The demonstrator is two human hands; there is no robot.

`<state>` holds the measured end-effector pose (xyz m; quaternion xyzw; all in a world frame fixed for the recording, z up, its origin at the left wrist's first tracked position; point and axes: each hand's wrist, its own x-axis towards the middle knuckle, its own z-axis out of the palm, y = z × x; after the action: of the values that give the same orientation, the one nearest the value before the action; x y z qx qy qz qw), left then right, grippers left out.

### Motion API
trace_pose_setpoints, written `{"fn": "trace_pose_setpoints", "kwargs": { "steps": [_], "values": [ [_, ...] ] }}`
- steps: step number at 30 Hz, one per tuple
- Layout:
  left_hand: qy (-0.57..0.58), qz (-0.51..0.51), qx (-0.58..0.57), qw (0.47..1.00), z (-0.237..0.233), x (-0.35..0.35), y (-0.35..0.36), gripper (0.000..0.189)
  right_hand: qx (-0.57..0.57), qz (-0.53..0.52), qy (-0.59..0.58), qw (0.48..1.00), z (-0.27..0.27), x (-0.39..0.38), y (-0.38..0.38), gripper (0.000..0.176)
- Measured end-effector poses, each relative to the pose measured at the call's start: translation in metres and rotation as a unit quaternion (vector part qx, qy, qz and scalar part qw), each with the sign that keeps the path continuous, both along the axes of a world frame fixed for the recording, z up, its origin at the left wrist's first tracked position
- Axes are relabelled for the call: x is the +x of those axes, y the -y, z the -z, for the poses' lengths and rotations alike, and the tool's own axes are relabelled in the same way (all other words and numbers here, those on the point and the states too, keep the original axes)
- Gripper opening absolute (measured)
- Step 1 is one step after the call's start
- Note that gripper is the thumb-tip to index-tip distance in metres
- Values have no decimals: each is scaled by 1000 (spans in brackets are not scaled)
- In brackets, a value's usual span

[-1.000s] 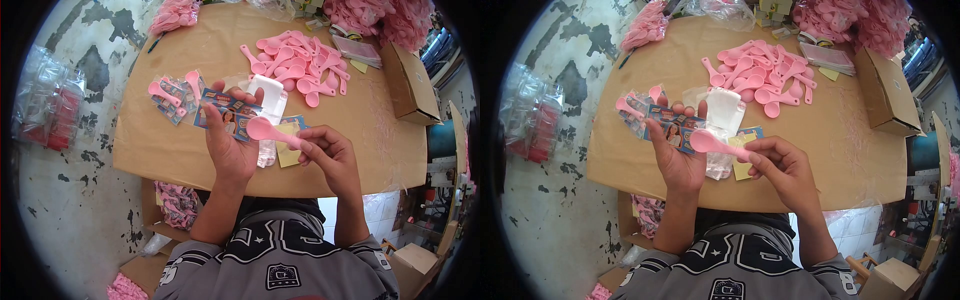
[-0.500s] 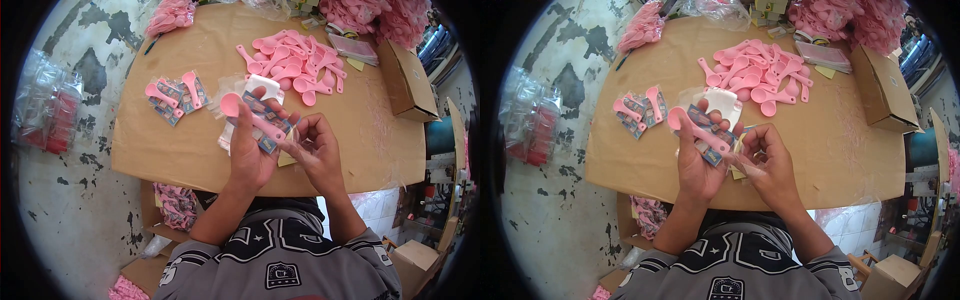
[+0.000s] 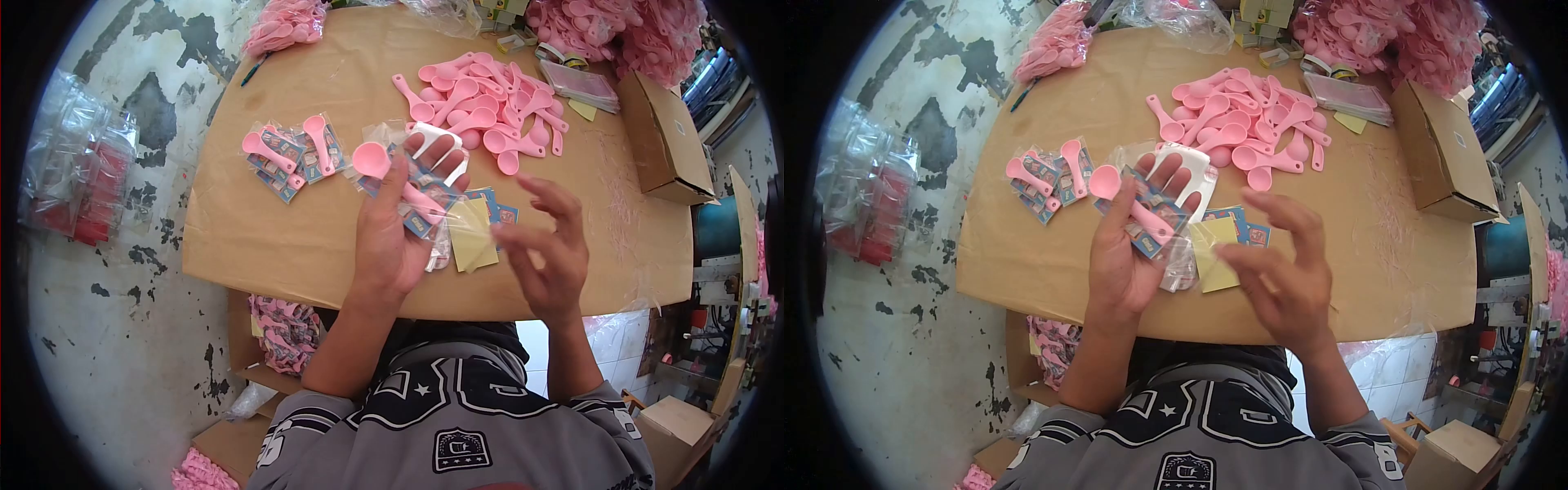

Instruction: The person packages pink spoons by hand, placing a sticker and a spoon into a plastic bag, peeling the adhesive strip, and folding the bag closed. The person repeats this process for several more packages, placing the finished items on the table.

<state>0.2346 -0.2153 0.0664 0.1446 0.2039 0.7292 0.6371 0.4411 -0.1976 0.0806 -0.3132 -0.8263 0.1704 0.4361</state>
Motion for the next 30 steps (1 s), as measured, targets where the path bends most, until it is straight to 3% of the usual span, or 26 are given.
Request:
{"fn": "trace_pose_setpoints", "kwargs": {
  "steps": [2,5,15,16,20,22,24,29,30],
  "values": [
    [-10,0,-9,1000,-4,-4,2,45,-38,47,-9,998,-1,7,-4,37],
    [50,47,1,998,-2,-5,4,48,1,75,35,997,1,6,-12,42],
    [26,210,5,977,-16,20,13,63,52,-73,-2,996,-10,-19,-9,38],
    [43,230,-5,972,-13,19,14,64,31,-90,-42,995,-11,-18,-11,37],
    [-53,122,-5,991,-3,10,9,66,-92,-164,-174,967,-10,2,-20,34],
    [-206,99,39,973,-5,7,6,70,-200,-94,-212,952,-14,0,-13,43],
    [-307,106,68,944,-10,5,8,66,-293,-67,-220,928,-14,-1,-9,54],
    [-338,121,16,933,-11,15,14,48,-411,-102,-160,891,-6,-4,-3,74],
    [-339,110,0,934,-11,16,16,48,-421,-94,-180,884,-6,-6,-1,69]
  ]
}}
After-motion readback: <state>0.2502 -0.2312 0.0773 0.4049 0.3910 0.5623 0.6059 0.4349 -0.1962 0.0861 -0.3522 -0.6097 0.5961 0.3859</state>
